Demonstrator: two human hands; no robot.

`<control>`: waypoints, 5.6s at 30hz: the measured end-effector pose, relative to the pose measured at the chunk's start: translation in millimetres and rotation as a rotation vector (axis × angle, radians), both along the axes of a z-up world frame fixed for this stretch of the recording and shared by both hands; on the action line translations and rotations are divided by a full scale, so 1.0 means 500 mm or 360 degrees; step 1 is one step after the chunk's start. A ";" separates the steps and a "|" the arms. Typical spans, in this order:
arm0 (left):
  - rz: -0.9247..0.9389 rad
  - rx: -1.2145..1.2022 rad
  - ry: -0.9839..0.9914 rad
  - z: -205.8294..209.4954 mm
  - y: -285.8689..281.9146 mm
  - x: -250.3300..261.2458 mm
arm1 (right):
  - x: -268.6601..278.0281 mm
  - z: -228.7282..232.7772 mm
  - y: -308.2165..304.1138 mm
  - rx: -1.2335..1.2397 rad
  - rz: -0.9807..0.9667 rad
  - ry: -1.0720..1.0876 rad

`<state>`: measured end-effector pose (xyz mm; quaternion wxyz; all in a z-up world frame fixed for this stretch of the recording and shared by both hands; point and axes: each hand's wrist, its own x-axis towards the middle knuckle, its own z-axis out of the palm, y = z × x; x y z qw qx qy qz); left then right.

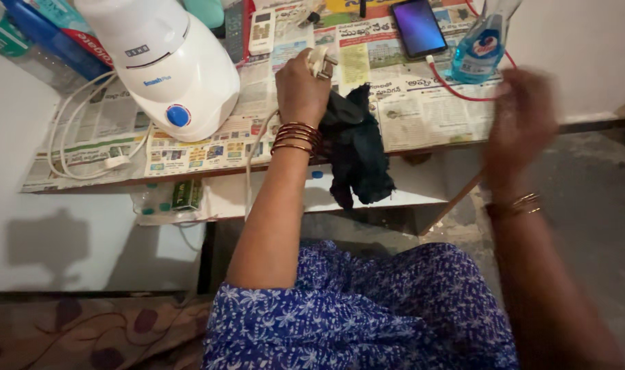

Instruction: The person cleans an iron by wiping its soleplate with a cloth, spraying liquid on the surface, and handling the power cord.

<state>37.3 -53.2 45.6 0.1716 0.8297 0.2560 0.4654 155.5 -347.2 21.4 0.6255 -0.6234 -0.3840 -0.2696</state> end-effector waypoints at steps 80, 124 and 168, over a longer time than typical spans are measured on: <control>0.0160 -0.0033 0.0053 -0.023 0.006 0.017 | -0.200 -0.090 0.159 -0.0949 0.0214 -0.1234; 0.0120 0.0195 -0.0182 -0.049 0.002 0.002 | -0.037 -0.082 0.254 -0.0781 0.0311 0.0148; 0.0129 -0.0014 0.0228 -0.056 0.019 0.023 | -0.306 -0.124 0.287 -0.1680 0.0254 -0.0898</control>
